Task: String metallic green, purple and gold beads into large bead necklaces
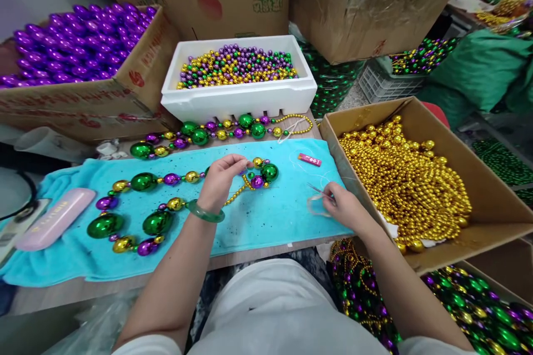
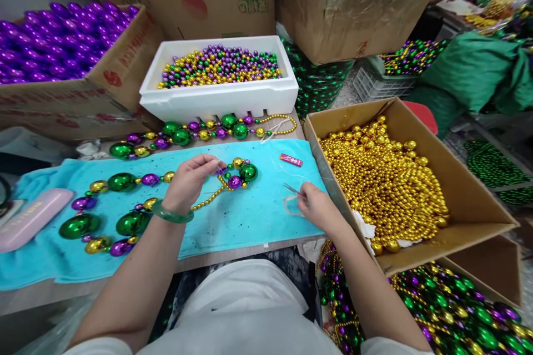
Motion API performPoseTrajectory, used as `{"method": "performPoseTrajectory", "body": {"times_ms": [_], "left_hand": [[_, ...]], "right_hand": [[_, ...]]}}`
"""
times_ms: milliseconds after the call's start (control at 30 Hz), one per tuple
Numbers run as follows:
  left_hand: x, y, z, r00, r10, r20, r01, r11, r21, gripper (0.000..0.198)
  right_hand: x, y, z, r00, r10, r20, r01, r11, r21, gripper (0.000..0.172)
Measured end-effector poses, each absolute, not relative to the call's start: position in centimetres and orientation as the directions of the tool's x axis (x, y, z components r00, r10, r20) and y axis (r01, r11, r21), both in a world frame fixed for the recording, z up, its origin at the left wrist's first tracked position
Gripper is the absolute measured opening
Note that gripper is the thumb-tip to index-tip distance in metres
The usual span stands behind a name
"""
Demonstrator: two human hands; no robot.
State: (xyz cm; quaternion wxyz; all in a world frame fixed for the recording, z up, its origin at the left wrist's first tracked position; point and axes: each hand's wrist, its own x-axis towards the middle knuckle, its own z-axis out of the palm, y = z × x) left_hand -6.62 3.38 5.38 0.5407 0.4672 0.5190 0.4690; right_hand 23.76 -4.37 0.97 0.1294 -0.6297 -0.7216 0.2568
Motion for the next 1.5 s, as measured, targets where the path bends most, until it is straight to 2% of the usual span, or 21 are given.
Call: {"method": "performPoseTrajectory", "body": {"times_ms": [100, 233, 300, 367, 467, 567, 633, 733, 833, 1367, 1500], "left_hand": [[-6.1, 3.3, 5.1, 0.058, 0.995, -0.084, -0.092, 0.089, 0.992, 0.017], [-5.0, 3.3, 4.9, 0.127, 0.988, -0.089, -0.307, 0.124, 0.944, 0.021], [-4.7, 3.3, 4.7, 0.161, 0.985, -0.064, -0.378, 0.122, 0.918, 0.022], [-4.4, 3.3, 4.4, 0.183, 0.982, -0.041, -0.421, 0.116, 0.900, 0.021], [-4.2, 3.3, 4.0, 0.202, 0.979, -0.041, -0.456, 0.131, 0.880, 0.020], [-4.0, 3.1, 3.8, 0.217, 0.975, -0.056, -0.465, 0.154, 0.872, 0.021], [-3.8, 3.0, 3.8, 0.218, 0.973, -0.071, -0.465, 0.168, 0.869, 0.022], [-3.7, 2.7, 3.7, 0.230, 0.969, -0.090, -0.477, 0.193, 0.857, 0.022], [-3.6, 2.4, 3.7, 0.258, 0.962, -0.094, -0.493, 0.215, 0.843, 0.019], [-3.6, 2.0, 3.0, 0.268, 0.959, -0.089, -0.472, 0.211, 0.856, 0.020], [-3.6, 1.9, 2.9, 0.231, 0.969, -0.087, -0.405, 0.177, 0.897, 0.021]], "right_hand": [[23.0, -4.9, 2.1, -0.115, 0.990, -0.083, 0.680, 0.017, -0.733, 0.007], [20.2, -5.3, 3.4, -0.092, 0.996, -0.021, 0.471, 0.025, -0.882, 0.036], [18.4, -5.2, 3.9, -0.089, 0.995, -0.049, 0.319, -0.019, -0.948, 0.038], [16.8, -4.8, 4.2, -0.094, 0.985, -0.143, 0.136, -0.130, -0.982, 0.040], [14.8, -3.9, 4.2, -0.135, 0.947, -0.292, -0.161, -0.312, -0.936, 0.045], [13.2, -3.0, 3.9, -0.211, 0.904, -0.371, -0.432, -0.427, -0.795, 0.045], [12.4, -2.4, 3.8, -0.295, 0.871, -0.393, -0.520, -0.491, -0.699, 0.043], [11.6, -1.8, 3.9, -0.400, 0.834, -0.381, -0.551, -0.551, -0.627, 0.040], [11.1, -1.3, 4.0, -0.415, 0.829, -0.375, -0.570, -0.559, -0.603, 0.037], [10.9, -0.4, 3.2, -0.395, 0.860, -0.324, -0.612, -0.509, -0.605, 0.036], [10.9, -0.3, 3.0, -0.384, 0.862, -0.331, -0.616, -0.506, -0.603, 0.034]]}}
